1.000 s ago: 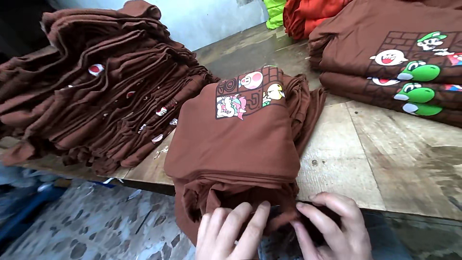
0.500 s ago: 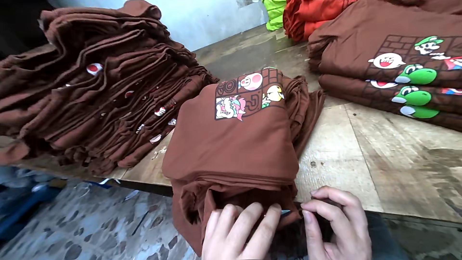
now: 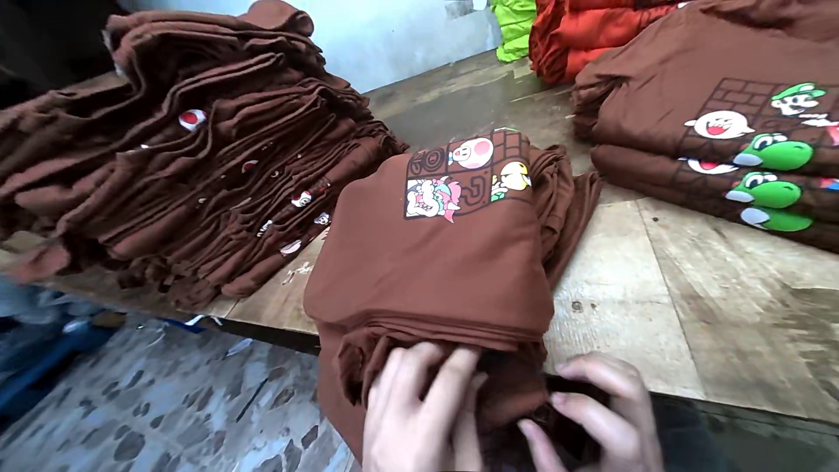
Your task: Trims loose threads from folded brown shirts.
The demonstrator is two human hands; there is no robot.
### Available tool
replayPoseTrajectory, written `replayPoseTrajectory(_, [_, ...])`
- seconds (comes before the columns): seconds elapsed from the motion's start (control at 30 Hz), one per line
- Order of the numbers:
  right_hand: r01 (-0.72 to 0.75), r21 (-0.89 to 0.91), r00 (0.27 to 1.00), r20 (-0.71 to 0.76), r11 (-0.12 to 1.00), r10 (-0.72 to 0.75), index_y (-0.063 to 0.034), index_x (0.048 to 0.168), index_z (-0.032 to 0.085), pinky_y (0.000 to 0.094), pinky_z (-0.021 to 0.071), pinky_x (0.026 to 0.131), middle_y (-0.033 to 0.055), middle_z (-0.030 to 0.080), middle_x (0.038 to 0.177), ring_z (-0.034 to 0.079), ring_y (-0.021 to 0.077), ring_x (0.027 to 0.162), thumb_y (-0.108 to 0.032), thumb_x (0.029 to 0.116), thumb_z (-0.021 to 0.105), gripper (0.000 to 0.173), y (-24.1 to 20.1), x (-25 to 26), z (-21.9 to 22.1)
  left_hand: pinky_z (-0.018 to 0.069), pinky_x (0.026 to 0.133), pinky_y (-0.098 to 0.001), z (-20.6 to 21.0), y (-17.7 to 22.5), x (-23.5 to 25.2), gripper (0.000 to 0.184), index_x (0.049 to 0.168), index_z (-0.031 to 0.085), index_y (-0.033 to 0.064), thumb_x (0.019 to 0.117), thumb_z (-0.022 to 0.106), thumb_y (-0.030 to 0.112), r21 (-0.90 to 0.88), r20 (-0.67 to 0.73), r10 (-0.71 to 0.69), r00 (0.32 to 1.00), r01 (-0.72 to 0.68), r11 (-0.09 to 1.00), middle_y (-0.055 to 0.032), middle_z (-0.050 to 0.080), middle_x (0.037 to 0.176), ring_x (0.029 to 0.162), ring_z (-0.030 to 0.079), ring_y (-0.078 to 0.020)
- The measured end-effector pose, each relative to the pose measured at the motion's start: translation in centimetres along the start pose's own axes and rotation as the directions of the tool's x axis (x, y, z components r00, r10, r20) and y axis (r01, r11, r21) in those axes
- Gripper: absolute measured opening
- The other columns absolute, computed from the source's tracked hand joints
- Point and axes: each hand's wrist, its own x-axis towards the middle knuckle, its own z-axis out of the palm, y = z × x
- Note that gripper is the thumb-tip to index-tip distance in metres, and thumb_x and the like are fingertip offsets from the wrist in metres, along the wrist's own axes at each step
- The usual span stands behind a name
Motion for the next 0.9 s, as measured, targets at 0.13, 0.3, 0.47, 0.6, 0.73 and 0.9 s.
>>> replayPoseTrajectory(0.13, [0.075,-0.039,0.997,0.016,0.996,-0.074,-0.0319,0.116,0.072,0.0363,0.0449,0.102,-0.0053,0.066,0.114,0.059,0.0139,0.112,-0.031,0.0932,0.076,0.023,-0.1,0.0,0.4,0.052,0.088,-0.0398,0.1,-1.7,-0.4,0.022,0.117,0.076,0.0228,0.0964,0.068,0.026,-0.008,-0.031,0.018,0.999,-0.019,1.0,-0.0028,0.068,0.107,0.101,0.064,-0.0166])
replayPoseTrajectory(0.3, [0.167,-0.018,0.981,0.101,0.986,-0.165,-0.0275,0.104,0.072,0.0314,0.0404,0.103,-0.0101,0.065,0.106,0.057,0.0101,0.108,-0.032,0.0955,0.073,0.01,1.9,-1.3,-2.1,0.0503,0.088,-0.0387,-1.0,-2.0,-1.9,0.035,0.127,0.071,0.0286,0.0939,0.072,0.038,-0.048,0.086,0.048,0.995,-0.044,0.998,-0.0014,0.066,0.111,0.103,0.061,-0.0149])
replayPoseTrajectory(0.47, [0.055,-0.139,0.984,0.178,0.989,-0.03,-0.0211,0.087,0.065,0.0382,0.0401,0.103,-0.0019,0.069,0.104,0.061,0.0158,0.105,-0.062,0.0938,0.063,0.041,0.9,-1.1,-1.7,0.0458,0.08,-0.0362,-1.2,-1.1,-2.2,0.048,0.13,0.07,0.0275,0.087,0.079,0.047,-0.077,0.175,0.064,0.982,-0.051,0.996,-0.0028,0.061,0.101,0.093,0.057,-0.0161])
replayPoseTrajectory(0.6, [-0.13,0.146,0.991,-0.02,0.981,0.134,-0.0184,0.111,0.062,0.0233,0.053,0.094,0.0014,0.059,0.113,0.06,0.0092,0.109,-0.038,0.0887,0.08,0.035,-1.3,0.3,0.8,0.0527,0.08,-0.0272,-0.9,-1.2,-1.9,0.012,0.104,0.078,0.0209,0.0926,0.074,0.022,-0.251,0.147,0.079,0.986,-0.04,0.967,0.0,0.064,0.095,0.092,0.062,-0.0101])
replayPoseTrajectory(0.73, [-0.115,0.617,0.97,-0.099,0.778,0.222,-0.0148,0.104,0.075,0.0234,0.0609,0.084,0.0005,0.072,0.103,0.069,0.0084,0.097,-0.005,0.0971,0.067,0.015,-1.2,2.4,2.8,0.0608,0.081,-0.0275,-1.0,-1.9,-0.1,0.01,0.101,0.075,0.0128,0.0993,0.066,0.018,-0.448,0.153,0.04,0.987,0.033,0.893,0.0012,0.074,0.104,0.094,0.07,-0.0084])
replayPoseTrajectory(0.9, [-0.132,0.531,0.988,0.002,0.837,0.155,-0.0172,0.119,0.067,0.0241,0.0578,0.085,0.0001,0.063,0.112,0.063,0.0068,0.099,-0.038,0.0916,0.078,0.037,-0.5,3.5,3.2,0.0593,0.064,-0.0224,-0.1,-2.2,1.0,0.013,0.108,0.072,0.0049,0.0987,0.064,0.01,-0.539,0.141,-0.128,0.982,0.185,0.822,0.0011,0.074,0.09,0.073,0.068,-0.0063])
